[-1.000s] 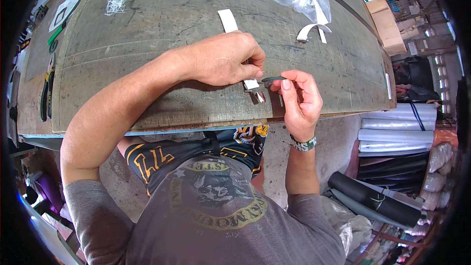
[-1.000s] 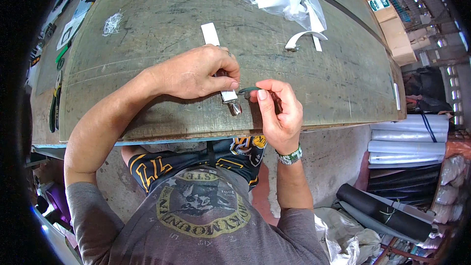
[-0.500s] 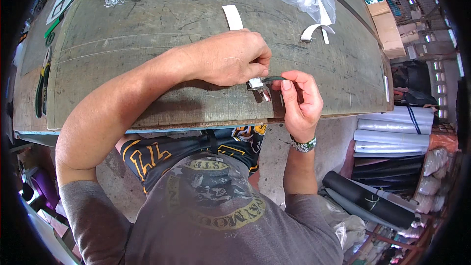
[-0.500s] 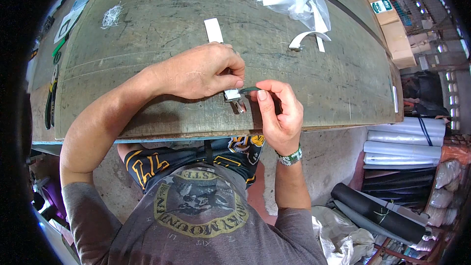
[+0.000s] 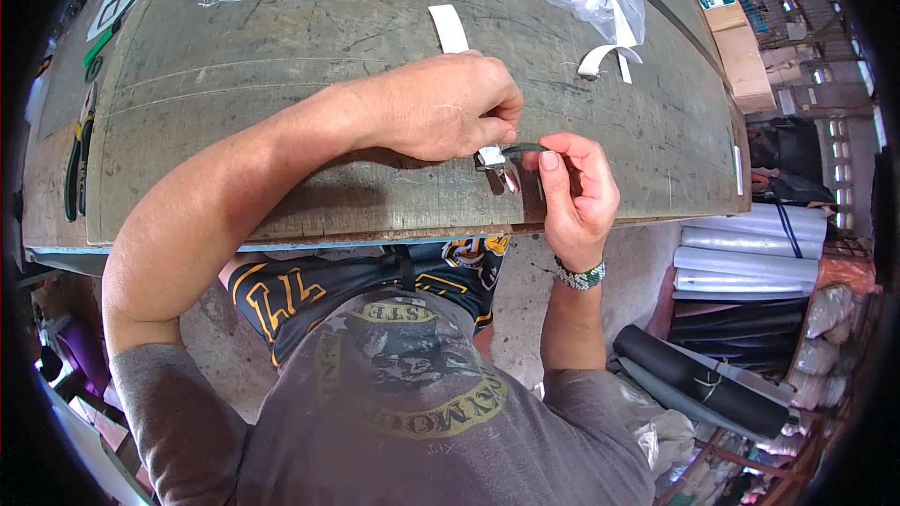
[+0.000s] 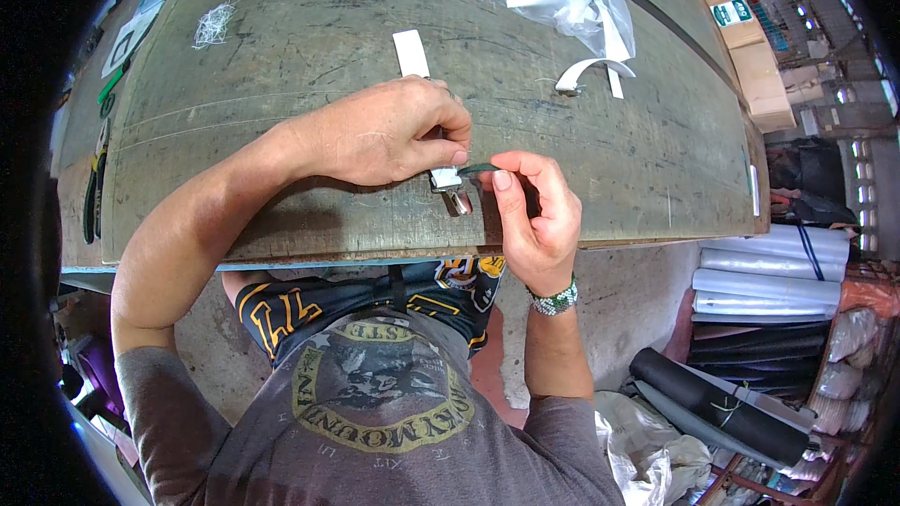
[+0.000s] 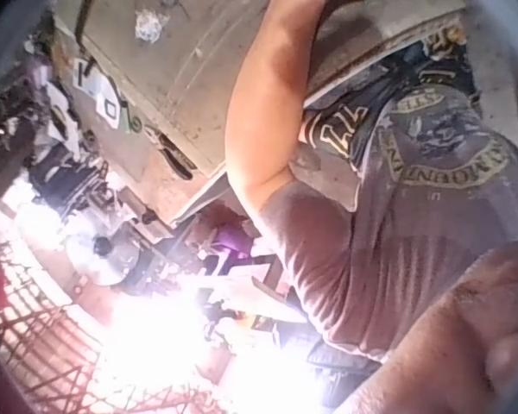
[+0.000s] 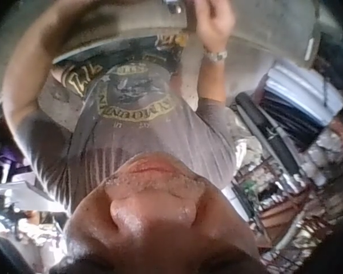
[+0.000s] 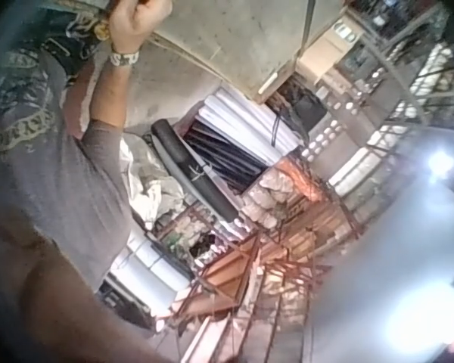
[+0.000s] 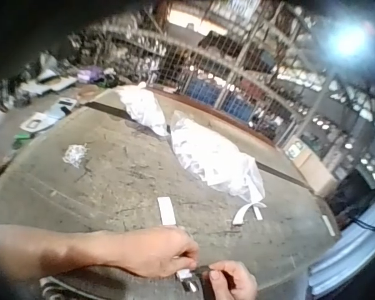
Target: The recorder is assembling small leather or fabric straps by attaching metal clips and small rubber loops.
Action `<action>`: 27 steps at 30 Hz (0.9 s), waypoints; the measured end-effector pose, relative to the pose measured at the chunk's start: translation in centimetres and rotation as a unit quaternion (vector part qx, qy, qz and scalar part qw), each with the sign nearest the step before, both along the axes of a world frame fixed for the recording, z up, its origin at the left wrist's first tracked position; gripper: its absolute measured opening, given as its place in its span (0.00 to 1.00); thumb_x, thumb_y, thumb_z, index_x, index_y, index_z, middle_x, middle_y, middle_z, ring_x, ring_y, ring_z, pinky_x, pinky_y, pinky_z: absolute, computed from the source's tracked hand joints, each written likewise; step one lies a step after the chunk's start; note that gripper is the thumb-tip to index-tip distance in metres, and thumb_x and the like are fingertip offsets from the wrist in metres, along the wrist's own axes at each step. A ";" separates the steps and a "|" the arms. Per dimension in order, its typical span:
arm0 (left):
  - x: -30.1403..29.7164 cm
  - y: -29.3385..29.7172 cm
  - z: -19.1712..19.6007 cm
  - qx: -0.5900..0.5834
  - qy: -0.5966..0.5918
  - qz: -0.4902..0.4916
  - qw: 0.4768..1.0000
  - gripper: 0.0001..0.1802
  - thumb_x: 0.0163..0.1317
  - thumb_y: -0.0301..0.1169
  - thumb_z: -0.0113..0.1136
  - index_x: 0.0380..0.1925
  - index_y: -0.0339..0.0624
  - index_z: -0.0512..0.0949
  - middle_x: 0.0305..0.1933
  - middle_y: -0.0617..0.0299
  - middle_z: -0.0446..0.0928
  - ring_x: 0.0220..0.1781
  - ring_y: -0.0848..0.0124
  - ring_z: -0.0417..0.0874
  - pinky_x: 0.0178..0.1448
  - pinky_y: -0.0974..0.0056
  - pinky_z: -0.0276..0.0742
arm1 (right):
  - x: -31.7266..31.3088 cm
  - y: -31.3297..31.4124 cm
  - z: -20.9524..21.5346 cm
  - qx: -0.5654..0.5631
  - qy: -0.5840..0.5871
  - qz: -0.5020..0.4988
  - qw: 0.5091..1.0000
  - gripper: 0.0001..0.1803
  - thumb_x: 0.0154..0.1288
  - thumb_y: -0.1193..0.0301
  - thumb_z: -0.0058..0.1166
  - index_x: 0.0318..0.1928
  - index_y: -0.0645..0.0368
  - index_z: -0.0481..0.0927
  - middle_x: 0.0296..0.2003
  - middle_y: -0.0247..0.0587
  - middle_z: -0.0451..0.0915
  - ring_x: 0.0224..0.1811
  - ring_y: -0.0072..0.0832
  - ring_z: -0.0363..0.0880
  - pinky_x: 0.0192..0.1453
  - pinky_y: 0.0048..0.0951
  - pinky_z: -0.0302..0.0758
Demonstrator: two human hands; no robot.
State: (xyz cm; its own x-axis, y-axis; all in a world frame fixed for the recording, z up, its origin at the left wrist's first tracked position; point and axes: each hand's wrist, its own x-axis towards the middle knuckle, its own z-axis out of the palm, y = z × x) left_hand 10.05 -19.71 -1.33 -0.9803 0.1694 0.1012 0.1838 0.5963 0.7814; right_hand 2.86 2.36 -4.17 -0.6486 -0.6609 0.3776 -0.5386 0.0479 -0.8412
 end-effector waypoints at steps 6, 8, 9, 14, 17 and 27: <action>0.0 -0.2 0.0 0.005 0.004 -0.012 1.000 0.12 0.62 0.34 0.61 0.33 0.33 0.80 0.33 0.45 0.79 0.40 0.53 0.80 0.47 0.54 0.74 | 0.2 0.2 0.4 -0.039 -0.072 0.009 0.997 0.07 0.73 0.78 0.52 0.49 0.66 0.77 0.37 0.40 0.84 0.39 0.22 0.83 0.46 0.22 0.79; -0.1 -0.2 0.1 0.007 0.000 -0.013 1.000 0.12 0.63 0.34 0.61 0.33 0.33 0.80 0.33 0.45 0.79 0.39 0.53 0.80 0.47 0.54 0.74 | 0.3 0.4 0.7 -0.051 -0.079 0.002 0.996 0.08 0.73 0.78 0.52 0.50 0.66 0.76 0.37 0.40 0.84 0.40 0.22 0.83 0.47 0.22 0.78; 0.0 -0.2 0.1 0.009 -0.005 -0.013 1.000 0.13 0.63 0.34 0.61 0.33 0.32 0.80 0.33 0.45 0.79 0.39 0.53 0.80 0.47 0.54 0.74 | 0.4 0.4 0.9 -0.062 -0.086 -0.004 0.994 0.08 0.74 0.78 0.51 0.50 0.66 0.76 0.38 0.40 0.84 0.41 0.22 0.82 0.48 0.22 0.78; -0.1 -0.4 0.1 0.012 0.006 -0.014 1.000 0.13 0.63 0.34 0.61 0.33 0.31 0.80 0.32 0.45 0.78 0.38 0.53 0.81 0.46 0.54 0.74 | 1.4 -0.4 0.9 -0.051 -0.074 0.017 0.996 0.08 0.73 0.79 0.52 0.50 0.67 0.77 0.37 0.40 0.84 0.41 0.22 0.83 0.47 0.22 0.79; -0.1 -0.3 0.2 0.020 0.002 -0.012 1.000 0.13 0.63 0.33 0.61 0.32 0.31 0.80 0.30 0.45 0.79 0.36 0.55 0.81 0.44 0.54 0.75 | 1.6 -0.7 0.6 -0.025 -0.047 0.012 0.998 0.08 0.73 0.78 0.53 0.49 0.68 0.77 0.37 0.40 0.84 0.40 0.22 0.84 0.44 0.22 0.80; -0.1 -0.5 0.5 0.031 -0.010 -0.008 0.999 0.13 0.63 0.33 0.61 0.32 0.30 0.80 0.28 0.46 0.79 0.32 0.58 0.81 0.40 0.56 0.75 | 1.4 -0.8 0.4 -0.014 -0.037 0.011 0.999 0.08 0.73 0.77 0.53 0.48 0.68 0.78 0.37 0.40 0.84 0.40 0.23 0.85 0.43 0.22 0.81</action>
State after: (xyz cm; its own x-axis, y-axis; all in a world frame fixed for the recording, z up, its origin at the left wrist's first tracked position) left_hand 9.97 -20.18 -0.87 -0.9795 0.1792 0.0924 0.1768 0.5430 0.8209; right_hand 4.28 1.53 -3.76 -0.6610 -0.6655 0.3466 -0.4748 0.0132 -0.8800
